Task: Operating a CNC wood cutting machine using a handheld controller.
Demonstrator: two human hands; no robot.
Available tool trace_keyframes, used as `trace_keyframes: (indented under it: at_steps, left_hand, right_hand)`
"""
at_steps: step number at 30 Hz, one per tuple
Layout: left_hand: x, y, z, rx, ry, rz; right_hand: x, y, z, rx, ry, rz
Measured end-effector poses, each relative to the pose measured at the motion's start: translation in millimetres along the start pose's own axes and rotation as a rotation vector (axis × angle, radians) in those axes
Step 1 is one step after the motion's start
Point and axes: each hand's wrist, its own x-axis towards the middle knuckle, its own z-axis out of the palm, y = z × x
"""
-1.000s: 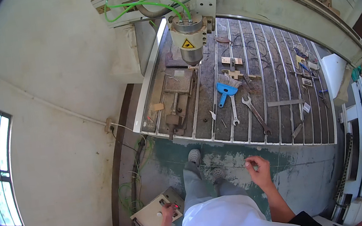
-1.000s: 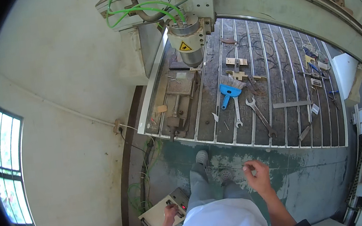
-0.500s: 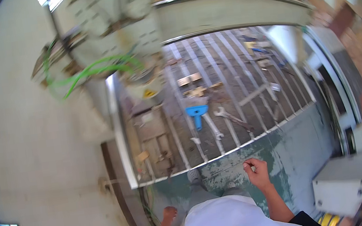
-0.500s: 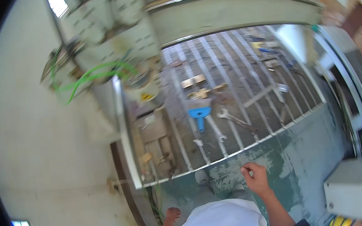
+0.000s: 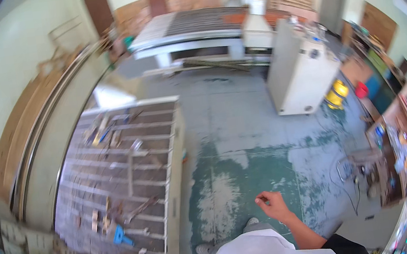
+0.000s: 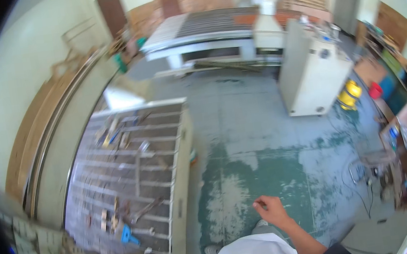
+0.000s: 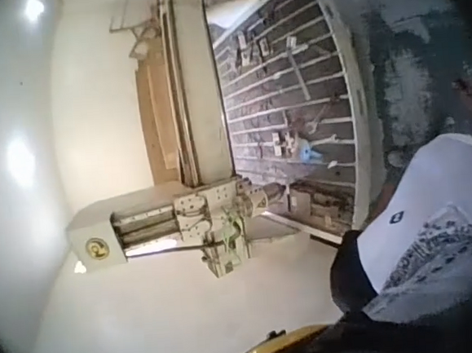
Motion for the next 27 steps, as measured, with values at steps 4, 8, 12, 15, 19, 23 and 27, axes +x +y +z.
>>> trace_keyframes:
  at_steps: [4,8,12,15,19,23,27]
  left_hand:
    - [-5.5,84.4,70.9,0.285,0.071,0.006]
    - [14.5,148.3,156.1,0.393,0.133,0.169]
    - [20.0,209.3,268.2,0.514,0.030,0.220]
    - [45.0,227.2,317.7,0.551,-0.030,0.202]
    - [97.4,258.2,355.4,1.057,-0.792,0.505]
    - [117.4,300.3,476.1,1.398,-0.588,0.661]
    - [135.1,350.5,615.3,1.217,-0.687,0.361]
  right_hand:
    - [-19.4,72.8,-82.2,-0.092,0.142,0.121]
    - [-27.0,110.9,-151.6,-0.018,0.326,0.142]
    - [-30.1,142.4,-213.3,-0.022,0.402,0.324]
    - [-18.3,161.4,-251.8,-0.013,0.492,0.322]
    - [15.9,193.6,-308.7,-0.079,0.543,0.352]
    - [43.1,256.0,-364.8,-0.096,0.649,0.391]
    - [69.1,306.6,-421.7,-0.195,0.677,0.493]
